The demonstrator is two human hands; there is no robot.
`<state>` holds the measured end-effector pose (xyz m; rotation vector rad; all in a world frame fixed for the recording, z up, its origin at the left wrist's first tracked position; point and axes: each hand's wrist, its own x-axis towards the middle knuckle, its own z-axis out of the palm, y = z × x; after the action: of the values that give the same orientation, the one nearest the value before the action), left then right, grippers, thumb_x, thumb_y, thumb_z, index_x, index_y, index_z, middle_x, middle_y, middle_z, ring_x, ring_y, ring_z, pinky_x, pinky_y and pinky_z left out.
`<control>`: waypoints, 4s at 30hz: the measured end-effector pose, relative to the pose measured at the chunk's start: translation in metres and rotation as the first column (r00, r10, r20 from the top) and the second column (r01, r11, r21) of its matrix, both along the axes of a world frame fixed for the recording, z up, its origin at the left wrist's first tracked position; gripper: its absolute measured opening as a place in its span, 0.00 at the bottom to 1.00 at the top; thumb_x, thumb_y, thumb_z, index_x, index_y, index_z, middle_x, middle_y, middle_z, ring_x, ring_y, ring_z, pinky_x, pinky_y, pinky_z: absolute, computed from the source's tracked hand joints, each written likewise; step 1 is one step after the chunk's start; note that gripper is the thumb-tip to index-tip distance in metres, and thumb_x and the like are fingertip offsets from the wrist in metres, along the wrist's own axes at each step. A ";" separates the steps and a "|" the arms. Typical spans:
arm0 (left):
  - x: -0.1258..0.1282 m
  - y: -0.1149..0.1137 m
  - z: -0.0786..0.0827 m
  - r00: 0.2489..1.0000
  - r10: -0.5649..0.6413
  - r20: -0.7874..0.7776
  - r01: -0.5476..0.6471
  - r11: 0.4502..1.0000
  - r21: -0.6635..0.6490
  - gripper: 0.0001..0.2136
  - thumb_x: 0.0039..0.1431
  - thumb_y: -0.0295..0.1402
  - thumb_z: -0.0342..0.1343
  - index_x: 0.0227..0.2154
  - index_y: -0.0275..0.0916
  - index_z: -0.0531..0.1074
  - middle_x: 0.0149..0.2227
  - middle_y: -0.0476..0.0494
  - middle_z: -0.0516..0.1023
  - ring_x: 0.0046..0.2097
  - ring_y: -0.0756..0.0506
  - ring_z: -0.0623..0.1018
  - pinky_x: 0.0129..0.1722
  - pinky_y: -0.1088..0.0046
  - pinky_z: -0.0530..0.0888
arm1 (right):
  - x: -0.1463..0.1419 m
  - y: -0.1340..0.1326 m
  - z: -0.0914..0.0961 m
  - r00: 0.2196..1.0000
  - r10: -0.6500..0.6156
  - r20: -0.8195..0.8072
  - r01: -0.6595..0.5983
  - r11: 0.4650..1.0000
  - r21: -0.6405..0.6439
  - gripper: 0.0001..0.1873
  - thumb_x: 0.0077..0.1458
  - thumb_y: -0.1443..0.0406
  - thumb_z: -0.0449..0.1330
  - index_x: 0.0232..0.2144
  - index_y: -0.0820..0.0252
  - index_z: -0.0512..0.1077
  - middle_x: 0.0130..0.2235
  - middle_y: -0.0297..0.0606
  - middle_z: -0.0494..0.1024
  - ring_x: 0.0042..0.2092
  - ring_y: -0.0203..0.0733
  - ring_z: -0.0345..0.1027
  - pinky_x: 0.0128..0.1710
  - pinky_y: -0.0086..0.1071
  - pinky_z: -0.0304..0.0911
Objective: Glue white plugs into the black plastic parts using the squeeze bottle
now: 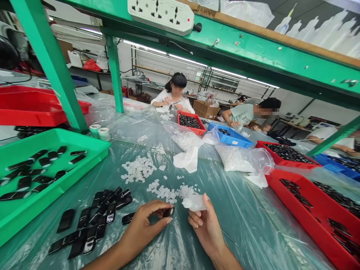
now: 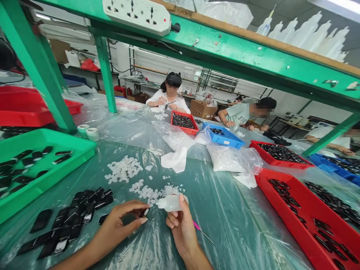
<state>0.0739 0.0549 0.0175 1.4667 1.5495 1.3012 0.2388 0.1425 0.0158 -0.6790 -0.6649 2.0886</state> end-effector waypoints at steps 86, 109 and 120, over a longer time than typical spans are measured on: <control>-0.001 -0.005 0.005 0.998 -0.051 -0.025 0.049 0.994 -0.099 0.14 0.56 0.31 0.56 0.46 0.47 0.72 0.43 0.48 0.77 0.39 0.46 0.76 0.29 0.80 0.69 | 0.007 -0.018 0.012 0.738 -0.429 0.521 -0.048 0.736 0.675 0.16 0.43 0.53 0.62 0.29 0.61 0.73 0.26 0.36 0.74 0.25 0.37 0.64 0.23 0.27 0.60; -0.002 -0.004 0.003 0.996 -0.066 -0.055 0.065 0.998 -0.023 0.12 0.56 0.29 0.56 0.44 0.45 0.74 0.40 0.47 0.77 0.41 0.45 0.75 0.40 0.76 0.70 | 0.008 -0.016 0.012 0.712 -0.477 0.516 -0.050 0.698 0.714 0.17 0.42 0.54 0.64 0.30 0.62 0.73 0.27 0.38 0.76 0.26 0.40 0.67 0.23 0.28 0.62; -0.001 -0.004 0.004 0.997 -0.068 -0.047 0.068 0.998 0.002 0.11 0.56 0.30 0.55 0.42 0.43 0.74 0.39 0.45 0.77 0.41 0.45 0.74 0.40 0.73 0.70 | 0.008 -0.016 0.013 0.693 -0.483 0.535 -0.049 0.709 0.703 0.18 0.43 0.52 0.62 0.29 0.61 0.73 0.26 0.37 0.74 0.25 0.39 0.64 0.24 0.28 0.60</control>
<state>0.0725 0.0513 0.0217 1.5484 1.5139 1.2392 0.2467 0.1263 0.0290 -1.0413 -1.5780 1.1246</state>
